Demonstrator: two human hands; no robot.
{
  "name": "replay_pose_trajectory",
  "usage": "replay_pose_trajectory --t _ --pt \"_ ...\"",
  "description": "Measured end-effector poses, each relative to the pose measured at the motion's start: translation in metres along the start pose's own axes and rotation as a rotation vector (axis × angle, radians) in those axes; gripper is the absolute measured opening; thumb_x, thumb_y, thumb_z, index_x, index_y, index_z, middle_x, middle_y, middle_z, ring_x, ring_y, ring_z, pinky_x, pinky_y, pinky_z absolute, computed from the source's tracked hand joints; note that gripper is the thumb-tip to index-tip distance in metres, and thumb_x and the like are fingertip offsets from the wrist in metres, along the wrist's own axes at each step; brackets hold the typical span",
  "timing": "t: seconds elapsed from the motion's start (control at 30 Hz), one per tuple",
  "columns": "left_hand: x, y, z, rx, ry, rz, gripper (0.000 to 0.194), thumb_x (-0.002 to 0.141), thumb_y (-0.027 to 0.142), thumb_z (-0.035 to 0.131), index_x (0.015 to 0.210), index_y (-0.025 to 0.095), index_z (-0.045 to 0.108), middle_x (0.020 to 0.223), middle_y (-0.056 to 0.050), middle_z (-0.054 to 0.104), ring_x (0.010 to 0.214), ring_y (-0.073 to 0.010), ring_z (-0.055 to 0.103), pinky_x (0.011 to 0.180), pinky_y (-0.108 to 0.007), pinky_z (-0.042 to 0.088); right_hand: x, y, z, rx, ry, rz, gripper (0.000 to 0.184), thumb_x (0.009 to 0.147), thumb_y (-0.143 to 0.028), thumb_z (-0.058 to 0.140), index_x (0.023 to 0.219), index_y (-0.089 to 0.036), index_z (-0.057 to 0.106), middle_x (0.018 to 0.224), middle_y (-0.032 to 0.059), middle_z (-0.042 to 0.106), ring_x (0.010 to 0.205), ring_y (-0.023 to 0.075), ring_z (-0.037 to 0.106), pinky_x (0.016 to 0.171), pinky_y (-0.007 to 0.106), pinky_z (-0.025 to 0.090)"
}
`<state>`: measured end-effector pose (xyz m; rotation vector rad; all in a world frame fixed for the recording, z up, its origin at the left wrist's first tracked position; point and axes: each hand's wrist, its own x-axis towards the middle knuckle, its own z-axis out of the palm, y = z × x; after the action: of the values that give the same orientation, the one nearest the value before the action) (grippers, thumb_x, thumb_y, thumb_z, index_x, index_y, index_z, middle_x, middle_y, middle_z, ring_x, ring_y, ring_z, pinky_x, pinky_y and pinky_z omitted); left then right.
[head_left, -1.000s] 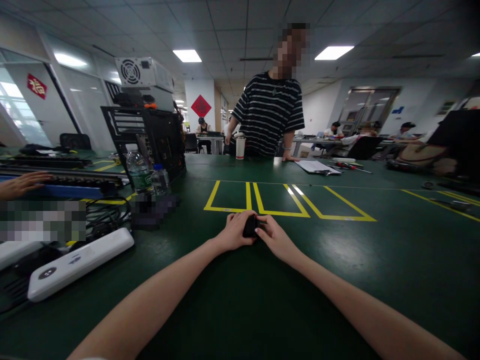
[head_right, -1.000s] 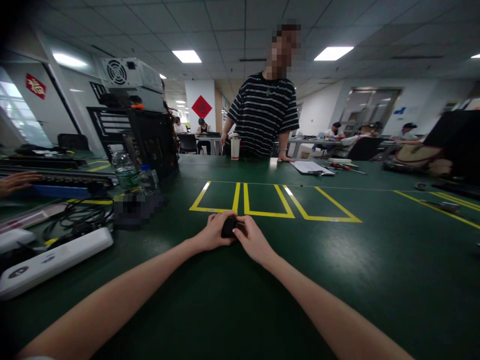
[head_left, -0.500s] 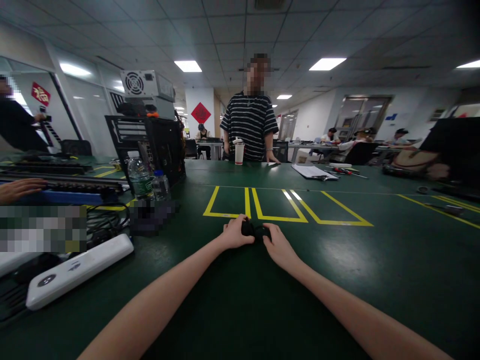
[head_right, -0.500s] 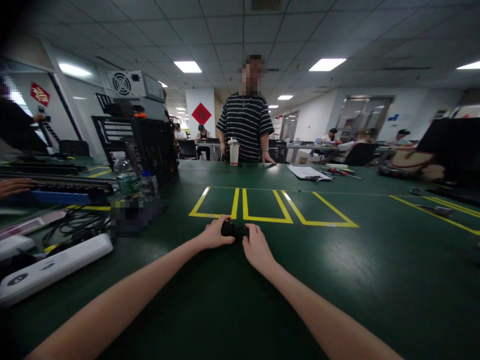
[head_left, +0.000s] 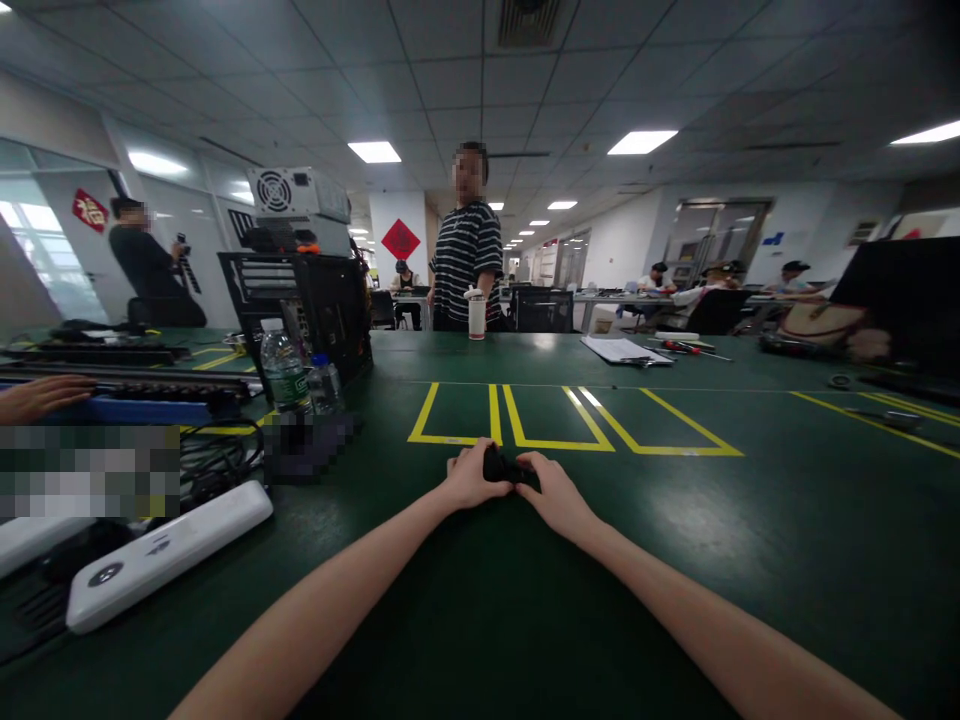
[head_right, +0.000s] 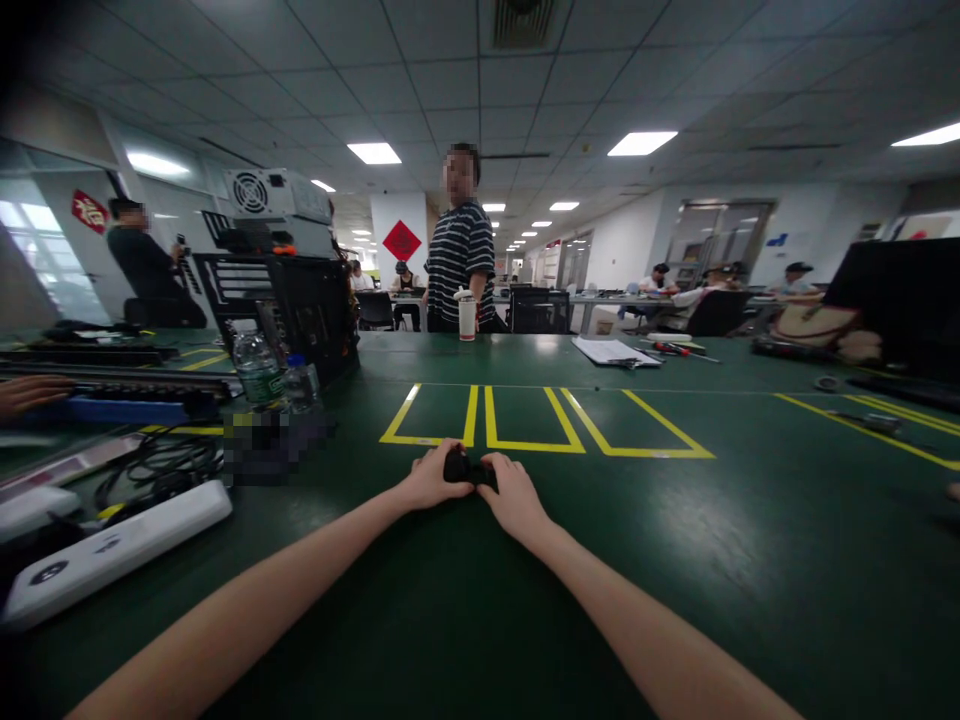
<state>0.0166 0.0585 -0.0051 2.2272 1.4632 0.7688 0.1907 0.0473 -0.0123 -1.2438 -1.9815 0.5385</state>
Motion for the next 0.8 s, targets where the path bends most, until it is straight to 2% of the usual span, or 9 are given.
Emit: replay_pose_trajectory --t 0.1,0.2,0.33,0.4,0.53,0.67,0.73,0.8 --pt "-0.011 0.004 -0.008 -0.03 -0.028 0.031 0.059 0.061 0.04 0.063 0.11 0.023 0.035 0.104 -0.006 0.052 0.098 -0.0254 0.049 0.087 -0.045 0.033 -0.001 -0.003 0.001 0.04 -0.039 -0.035 0.03 0.07 -0.02 0.054 0.1 -0.021 0.05 0.1 0.0071 0.054 0.094 0.0247 0.05 0.085 0.044 0.038" --pt "-0.032 0.003 -0.021 -0.062 -0.07 0.08 0.061 0.058 0.036 0.067 0.109 0.023 0.036 0.102 -0.004 0.053 0.094 -0.0239 0.052 0.084 -0.041 0.038 -0.007 -0.018 0.006 0.223 -0.151 -0.035 0.032 0.073 -0.022 0.051 0.105 -0.021 0.044 0.101 0.0061 0.053 0.096 0.0218 0.052 0.087 0.042 0.039" --pt "-0.075 -0.007 -0.044 -0.17 -0.135 0.088 0.062 0.06 0.03 0.066 0.112 0.024 0.034 0.105 -0.003 0.052 0.092 -0.0196 0.053 0.078 -0.031 0.043 -0.02 -0.057 0.023 0.441 -0.305 0.008 0.027 0.072 -0.021 0.053 0.099 -0.023 0.046 0.1 0.0034 0.054 0.094 0.0187 0.054 0.084 0.037 0.044" --pt "-0.1 -0.013 -0.059 -0.178 -0.114 0.033 0.062 0.059 0.027 0.066 0.113 0.024 0.034 0.103 -0.003 0.053 0.091 -0.0186 0.053 0.078 -0.03 0.043 -0.024 -0.081 0.036 0.535 -0.359 0.051 0.024 0.07 -0.02 0.057 0.091 -0.021 0.047 0.094 0.0026 0.056 0.091 0.0183 0.055 0.08 0.034 0.046" --pt "-0.152 -0.024 -0.089 -0.153 -0.107 -0.125 0.061 0.06 0.026 0.063 0.114 0.024 0.034 0.108 -0.002 0.051 0.098 -0.0203 0.05 0.088 -0.032 0.039 -0.027 -0.126 0.078 0.676 -0.412 0.072 0.027 0.062 -0.018 0.064 0.085 -0.019 0.05 0.086 0.001 0.057 0.083 0.0172 0.057 0.074 0.031 0.046" --pt "-0.207 -0.044 -0.109 -0.125 0.054 -0.322 0.057 0.061 0.027 0.057 0.113 0.024 0.035 0.111 -0.002 0.051 0.102 -0.0229 0.049 0.091 -0.035 0.038 -0.036 -0.164 0.134 0.663 -0.42 0.073 0.03 0.055 -0.027 0.07 0.079 -0.017 0.054 0.079 0.0005 0.058 0.075 0.0169 0.057 0.066 0.029 0.045" --pt "-0.23 -0.059 -0.114 -0.072 0.188 -0.364 0.052 0.06 0.031 0.056 0.109 0.028 0.038 0.108 0.0 0.054 0.102 -0.025 0.049 0.091 -0.038 0.037 -0.042 -0.181 0.16 0.637 -0.42 0.077 0.033 0.053 -0.033 0.07 0.078 -0.018 0.056 0.081 0.0014 0.058 0.075 0.0178 0.056 0.066 0.029 0.044" --pt "-0.249 -0.075 -0.118 -0.005 0.253 -0.38 0.052 0.057 0.036 0.056 0.106 0.031 0.04 0.104 0.001 0.057 0.1 -0.0279 0.05 0.088 -0.041 0.04 -0.048 -0.196 0.179 0.599 -0.448 0.079 0.035 0.052 -0.038 0.07 0.078 -0.019 0.058 0.084 0.0027 0.058 0.079 0.0201 0.055 0.066 0.03 0.044"
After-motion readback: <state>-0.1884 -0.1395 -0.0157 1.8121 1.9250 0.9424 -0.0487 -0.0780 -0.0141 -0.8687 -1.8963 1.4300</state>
